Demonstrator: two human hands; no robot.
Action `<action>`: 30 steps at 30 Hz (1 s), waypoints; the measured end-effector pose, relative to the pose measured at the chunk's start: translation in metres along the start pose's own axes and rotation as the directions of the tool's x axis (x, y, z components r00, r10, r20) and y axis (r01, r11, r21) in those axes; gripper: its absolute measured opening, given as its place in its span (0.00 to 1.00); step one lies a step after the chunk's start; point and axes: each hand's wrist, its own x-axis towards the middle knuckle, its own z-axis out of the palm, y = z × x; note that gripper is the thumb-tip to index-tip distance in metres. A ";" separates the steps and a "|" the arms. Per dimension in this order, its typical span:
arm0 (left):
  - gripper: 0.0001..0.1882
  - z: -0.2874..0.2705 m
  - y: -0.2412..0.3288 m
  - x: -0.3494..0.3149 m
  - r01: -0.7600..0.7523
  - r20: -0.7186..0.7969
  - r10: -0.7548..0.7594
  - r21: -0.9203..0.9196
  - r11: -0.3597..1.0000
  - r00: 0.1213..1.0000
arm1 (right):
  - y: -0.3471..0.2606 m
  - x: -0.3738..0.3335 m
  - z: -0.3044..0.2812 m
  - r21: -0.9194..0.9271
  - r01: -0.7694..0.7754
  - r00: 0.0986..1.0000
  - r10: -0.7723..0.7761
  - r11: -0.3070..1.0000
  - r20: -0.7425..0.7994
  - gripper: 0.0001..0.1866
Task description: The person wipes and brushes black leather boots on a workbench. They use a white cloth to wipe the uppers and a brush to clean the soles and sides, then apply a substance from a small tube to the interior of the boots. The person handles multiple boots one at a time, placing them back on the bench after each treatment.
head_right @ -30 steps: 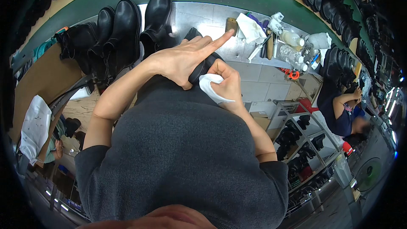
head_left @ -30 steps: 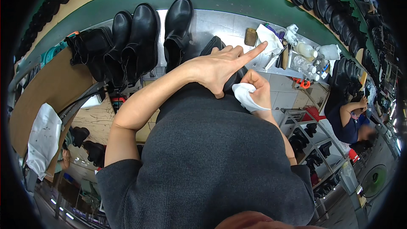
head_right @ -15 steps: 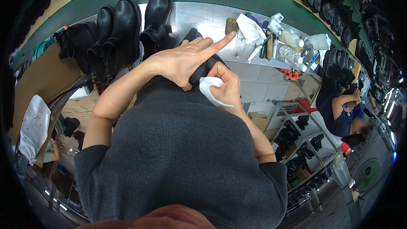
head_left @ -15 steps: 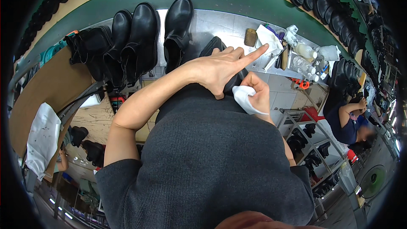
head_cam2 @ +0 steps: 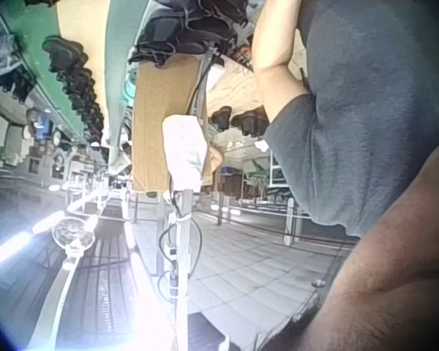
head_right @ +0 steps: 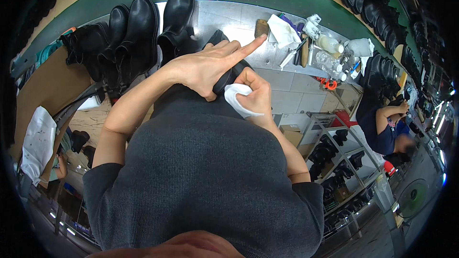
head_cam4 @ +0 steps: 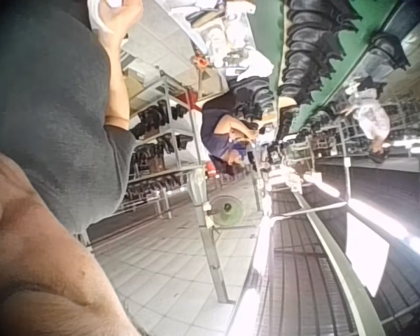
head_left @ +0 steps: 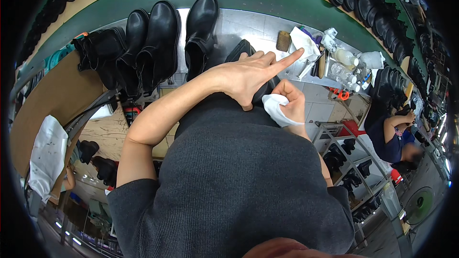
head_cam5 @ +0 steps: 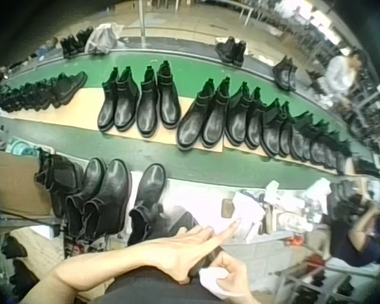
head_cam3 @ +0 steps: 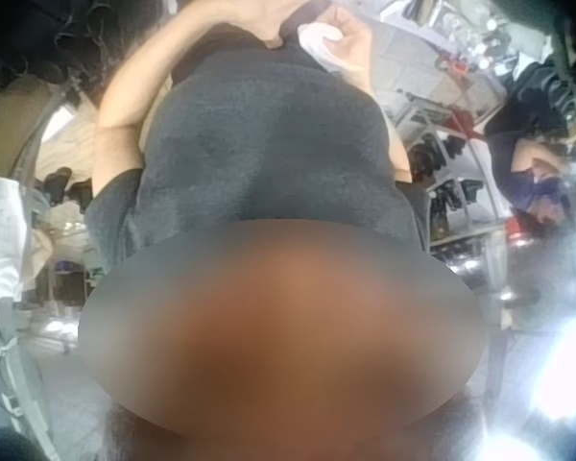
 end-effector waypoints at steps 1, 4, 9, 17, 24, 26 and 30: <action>0.76 0.000 0.000 0.000 0.000 0.001 0.000 -0.001 1.000 1.000 | -0.006 -0.001 0.003 0.057 -0.050 0.998 0.052 0.997 -0.025 0.08; 0.76 0.002 -0.001 0.000 -0.009 -0.010 0.009 0.008 1.000 1.000 | -0.009 -0.002 0.002 0.124 -0.102 0.994 0.105 0.987 -0.014 0.08; 0.76 0.002 0.000 0.000 -0.005 0.009 0.005 0.010 1.000 1.000 | -0.008 0.004 -0.007 0.104 -0.118 0.988 0.106 0.988 0.113 0.09; 0.77 0.004 0.000 0.001 -0.006 -0.013 0.006 0.021 1.000 1.000 | -0.002 0.011 -0.009 0.165 -0.118 0.991 0.107 0.979 0.075 0.09; 0.78 0.004 0.001 0.001 0.012 0.010 -0.013 0.029 1.000 1.000 | -0.010 0.014 -0.017 0.078 -0.133 0.972 0.115 0.988 0.204 0.09; 0.78 0.003 0.001 0.002 0.012 0.010 -0.012 0.033 0.999 1.000 | -0.008 0.015 -0.015 0.052 -0.090 0.986 0.081 0.995 0.143 0.08; 0.78 0.001 0.004 0.001 0.020 0.027 -0.021 0.034 0.999 0.999 | -0.014 0.016 -0.012 0.246 -0.205 0.978 0.187 0.947 0.095 0.08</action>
